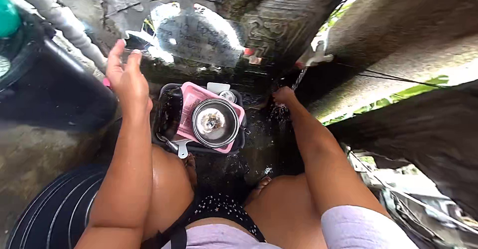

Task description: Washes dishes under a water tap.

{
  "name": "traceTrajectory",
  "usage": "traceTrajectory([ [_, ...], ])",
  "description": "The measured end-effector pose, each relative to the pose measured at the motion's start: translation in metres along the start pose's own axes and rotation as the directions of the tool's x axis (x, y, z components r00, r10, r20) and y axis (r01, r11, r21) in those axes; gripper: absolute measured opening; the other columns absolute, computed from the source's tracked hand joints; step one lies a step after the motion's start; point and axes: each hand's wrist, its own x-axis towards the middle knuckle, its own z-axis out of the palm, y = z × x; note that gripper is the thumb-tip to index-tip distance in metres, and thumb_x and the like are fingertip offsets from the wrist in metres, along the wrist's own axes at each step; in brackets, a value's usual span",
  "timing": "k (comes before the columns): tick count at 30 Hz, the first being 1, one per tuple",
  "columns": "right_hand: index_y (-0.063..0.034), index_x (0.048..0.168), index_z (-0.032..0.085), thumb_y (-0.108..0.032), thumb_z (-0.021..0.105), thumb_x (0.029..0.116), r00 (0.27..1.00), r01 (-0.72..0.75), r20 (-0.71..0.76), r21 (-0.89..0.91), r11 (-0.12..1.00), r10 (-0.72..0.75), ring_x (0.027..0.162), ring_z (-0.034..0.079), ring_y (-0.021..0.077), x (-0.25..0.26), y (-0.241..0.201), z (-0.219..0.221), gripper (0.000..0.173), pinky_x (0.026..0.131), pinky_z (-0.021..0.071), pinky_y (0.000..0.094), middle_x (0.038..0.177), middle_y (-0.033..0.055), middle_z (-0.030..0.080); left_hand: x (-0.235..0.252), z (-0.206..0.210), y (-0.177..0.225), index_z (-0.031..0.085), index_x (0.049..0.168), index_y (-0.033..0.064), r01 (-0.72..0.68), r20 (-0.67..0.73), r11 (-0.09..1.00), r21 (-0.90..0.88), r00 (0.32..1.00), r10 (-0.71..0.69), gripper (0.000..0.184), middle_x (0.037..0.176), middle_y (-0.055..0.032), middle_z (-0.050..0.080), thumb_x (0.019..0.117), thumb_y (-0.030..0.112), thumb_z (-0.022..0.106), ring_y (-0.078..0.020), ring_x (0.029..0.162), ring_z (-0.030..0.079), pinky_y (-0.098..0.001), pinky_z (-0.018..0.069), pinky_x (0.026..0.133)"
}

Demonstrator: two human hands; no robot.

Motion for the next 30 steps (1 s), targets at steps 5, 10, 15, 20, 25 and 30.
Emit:
traceTrajectory([
  [5,-0.0003,0.139,0.053,-0.014,0.053,0.1017,0.975,-0.195,0.181,0.391,0.899,0.133,0.095,0.073,0.0290,-0.008,-0.001,-0.004,0.040,0.082,0.0630,0.0440,0.124,0.0225,0.067,0.009,0.014,-0.031,0.066,0.133,0.0127,-0.079,0.361,0.710,0.700,0.897,-0.255,0.049,0.134,-0.0157,0.065,0.0997,0.048,0.061,-0.0321,0.125,0.062,-0.0603,0.0487,0.106],
  [10,-0.0032,0.113,0.065,-0.010,0.061,0.0959,0.983,-0.173,0.098,0.204,0.964,0.155,0.057,0.048,0.0103,-0.005,0.012,-0.012,0.019,0.053,0.0442,0.0285,0.081,0.0050,0.061,-0.063,0.078,-0.087,0.062,0.140,0.0090,-0.387,0.505,0.347,0.854,0.775,-0.379,0.061,0.143,-0.0298,0.052,0.0898,0.042,0.072,-0.0517,0.131,0.050,-0.0734,0.0442,0.099],
  [15,-0.0001,0.127,0.063,-0.043,0.065,0.0994,0.994,-0.106,-0.002,0.122,0.987,0.107,0.084,0.057,0.0301,0.000,0.032,-0.019,0.051,0.076,0.0495,0.0530,0.106,0.0215,0.062,-0.112,0.114,-0.139,0.049,0.145,-0.0032,-0.361,0.439,0.249,0.899,0.733,-0.520,0.070,0.139,-0.0317,0.053,0.0860,0.027,0.073,-0.0494,0.126,0.055,-0.0658,0.0522,0.092],
  [20,-0.0048,0.129,0.062,-0.037,0.050,0.1066,0.971,-0.153,0.228,0.373,0.915,0.069,0.088,0.071,0.0242,-0.003,0.051,-0.027,0.041,0.080,0.0601,0.0448,0.108,0.0143,0.070,-0.092,0.102,-0.168,0.066,0.107,-0.0049,-0.245,0.419,0.347,0.905,0.653,-0.631,0.035,0.107,-0.0304,0.068,0.0908,0.026,0.071,-0.0489,0.103,0.067,-0.0694,0.0531,0.082],
  [25,0.0034,0.127,0.061,-0.016,0.055,0.1022,0.929,-0.115,0.366,0.410,0.905,-0.048,0.095,0.073,0.0297,-0.004,0.050,-0.025,0.032,0.085,0.0616,0.0476,0.113,0.0207,0.070,-0.038,0.121,-0.127,0.073,0.086,0.0056,-0.390,0.597,0.453,0.802,0.498,-0.629,0.022,0.092,-0.0219,0.070,0.0860,0.028,0.075,-0.0428,0.092,0.067,-0.0722,0.0497,0.079],
  [30,0.0035,0.128,0.060,-0.012,0.048,0.1036,0.962,-0.066,0.250,0.608,0.791,-0.112,0.093,0.074,0.0256,-0.010,0.033,-0.048,0.031,0.085,0.0623,0.0417,0.111,0.0176,0.073,-0.013,0.167,-0.058,0.070,0.089,0.0040,-0.249,0.616,0.583,0.773,0.510,-0.599,0.027,0.086,-0.0199,0.069,0.0863,0.030,0.077,-0.0356,0.080,0.067,-0.0635,0.0521,0.072],
])
